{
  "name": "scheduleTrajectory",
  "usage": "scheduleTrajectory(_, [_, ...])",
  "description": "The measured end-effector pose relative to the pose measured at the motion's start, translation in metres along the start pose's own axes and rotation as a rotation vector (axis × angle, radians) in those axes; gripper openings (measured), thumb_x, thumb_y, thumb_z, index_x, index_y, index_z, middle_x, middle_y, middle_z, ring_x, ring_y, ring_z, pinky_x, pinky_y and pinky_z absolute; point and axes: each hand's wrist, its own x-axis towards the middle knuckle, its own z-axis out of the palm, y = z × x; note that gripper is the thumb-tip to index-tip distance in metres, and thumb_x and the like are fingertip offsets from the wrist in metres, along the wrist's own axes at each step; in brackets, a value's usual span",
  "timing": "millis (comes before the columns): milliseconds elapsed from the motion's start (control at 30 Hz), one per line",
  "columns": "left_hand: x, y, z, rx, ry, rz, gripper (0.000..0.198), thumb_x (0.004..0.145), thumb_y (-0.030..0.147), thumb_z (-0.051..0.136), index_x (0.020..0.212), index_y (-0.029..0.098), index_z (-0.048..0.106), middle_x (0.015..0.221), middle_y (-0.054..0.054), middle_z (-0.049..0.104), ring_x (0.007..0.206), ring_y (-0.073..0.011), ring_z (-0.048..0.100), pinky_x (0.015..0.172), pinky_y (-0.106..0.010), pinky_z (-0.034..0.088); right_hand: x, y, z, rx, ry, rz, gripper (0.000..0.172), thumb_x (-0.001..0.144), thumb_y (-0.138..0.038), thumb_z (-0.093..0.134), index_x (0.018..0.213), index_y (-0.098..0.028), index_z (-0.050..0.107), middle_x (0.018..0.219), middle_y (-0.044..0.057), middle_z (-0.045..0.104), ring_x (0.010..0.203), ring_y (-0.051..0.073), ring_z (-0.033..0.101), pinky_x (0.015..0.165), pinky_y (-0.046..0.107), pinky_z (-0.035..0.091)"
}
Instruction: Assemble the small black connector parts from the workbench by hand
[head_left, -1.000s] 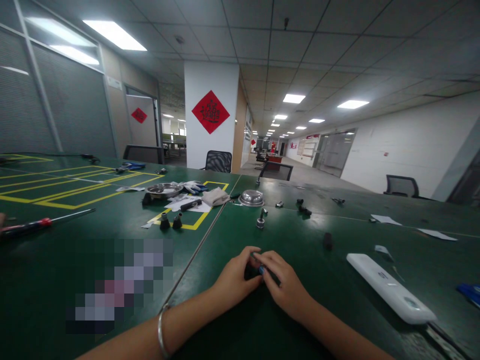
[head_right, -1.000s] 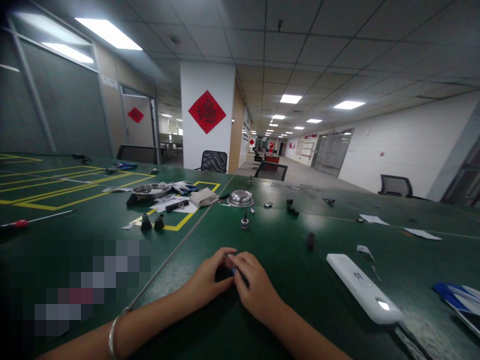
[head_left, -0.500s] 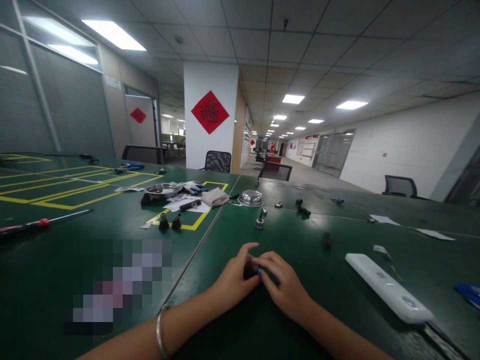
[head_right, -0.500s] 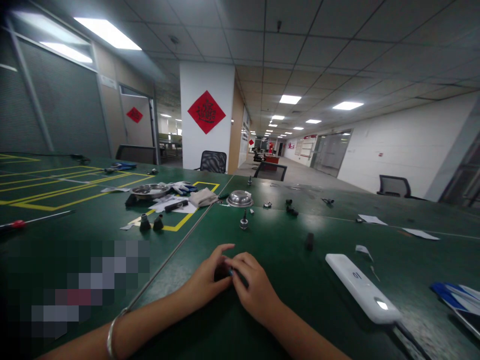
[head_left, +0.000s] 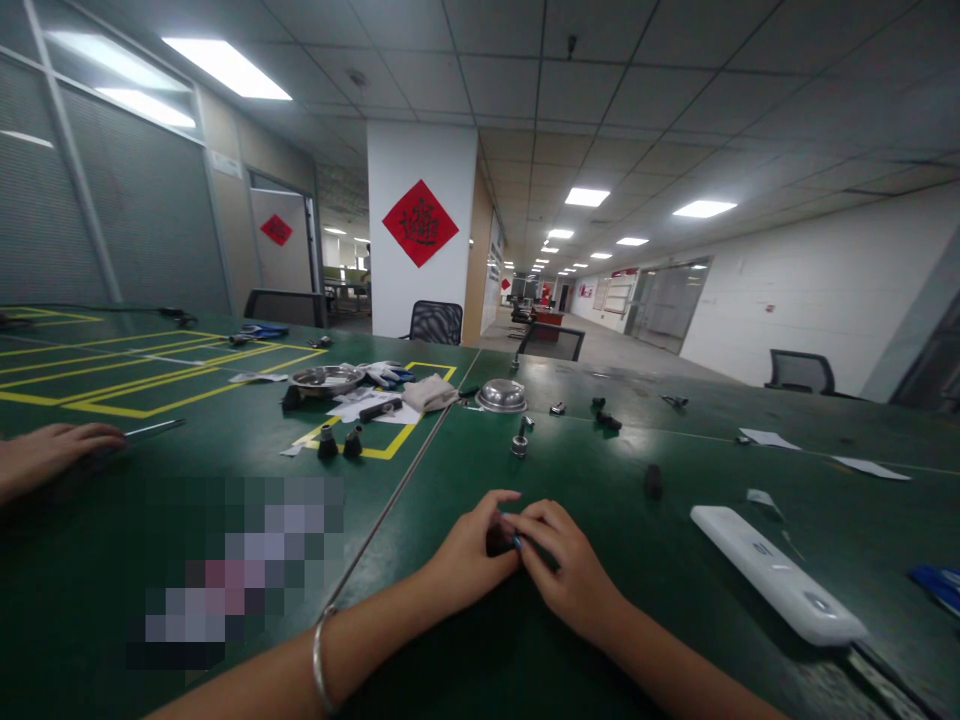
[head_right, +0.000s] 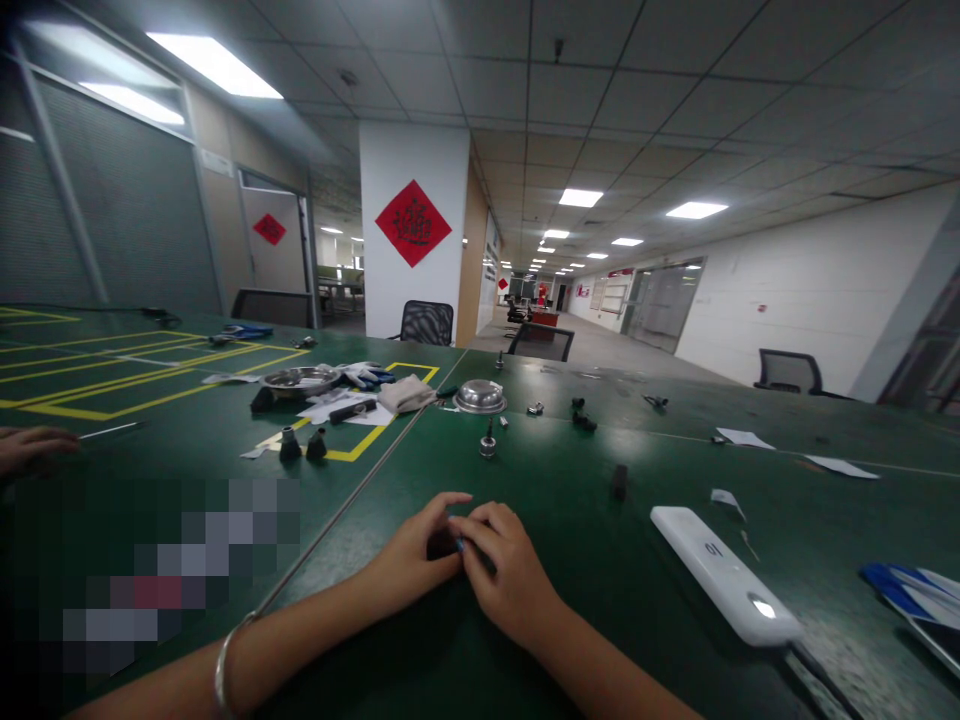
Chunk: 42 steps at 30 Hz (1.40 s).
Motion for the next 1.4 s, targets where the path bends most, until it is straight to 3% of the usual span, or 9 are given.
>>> scheduleTrajectory(200, [0.0014,-0.0064,0.0013,-0.054,-0.002,0.023,0.053,0.069,0.012,0.059,0.118,0.017,0.039,0.082,0.001,0.058,0.076,-0.0145,0.058,0.071,-0.027,0.047,0.0016,-0.0033,-0.0018,0.053,-0.018,-0.025,0.042,0.085,-0.006,0.043,0.122,-0.025,0.053,0.097,0.007,0.058,0.09,0.019,0.054,0.079,0.034,0.047])
scheduleTrajectory(567, [0.0012,-0.0033,0.0004,-0.069,-0.016,0.0,0.058,0.067,0.011,0.06,0.121,0.016,0.037,0.086,-0.002,0.06,0.08,-0.0174,0.06,0.072,-0.029,0.047,-0.0008,0.0052,0.0004,0.006,0.002,-0.035,0.036,0.087,-0.012,0.047,0.117,-0.026,0.057,0.089,0.006,0.055,0.084,0.019,0.053,0.072,0.032,0.047])
scheduleTrajectory(967, [0.0006,-0.0047,-0.0003,-0.226,-0.084,0.027,0.054,0.072,0.009,0.058,0.119,0.018,0.033,0.087,0.0,0.059,0.081,-0.0135,0.057,0.07,-0.026,0.046,0.0008,-0.0014,-0.0053,0.115,-0.002,-0.038,0.042,0.087,-0.007,0.041,0.123,-0.026,0.053,0.098,0.007,0.059,0.091,0.018,0.056,0.078,0.032,0.048])
scheduleTrajectory(1400, [0.0026,-0.0106,0.0005,-0.227,-0.062,0.009,0.056,0.07,0.009,0.06,0.12,0.018,0.035,0.085,0.0,0.058,0.082,-0.0157,0.058,0.074,-0.03,0.046,0.0008,-0.0032,-0.0043,0.131,-0.014,-0.058,0.044,0.085,-0.004,0.04,0.122,-0.024,0.053,0.104,0.008,0.059,0.098,0.019,0.055,0.085,0.034,0.047])
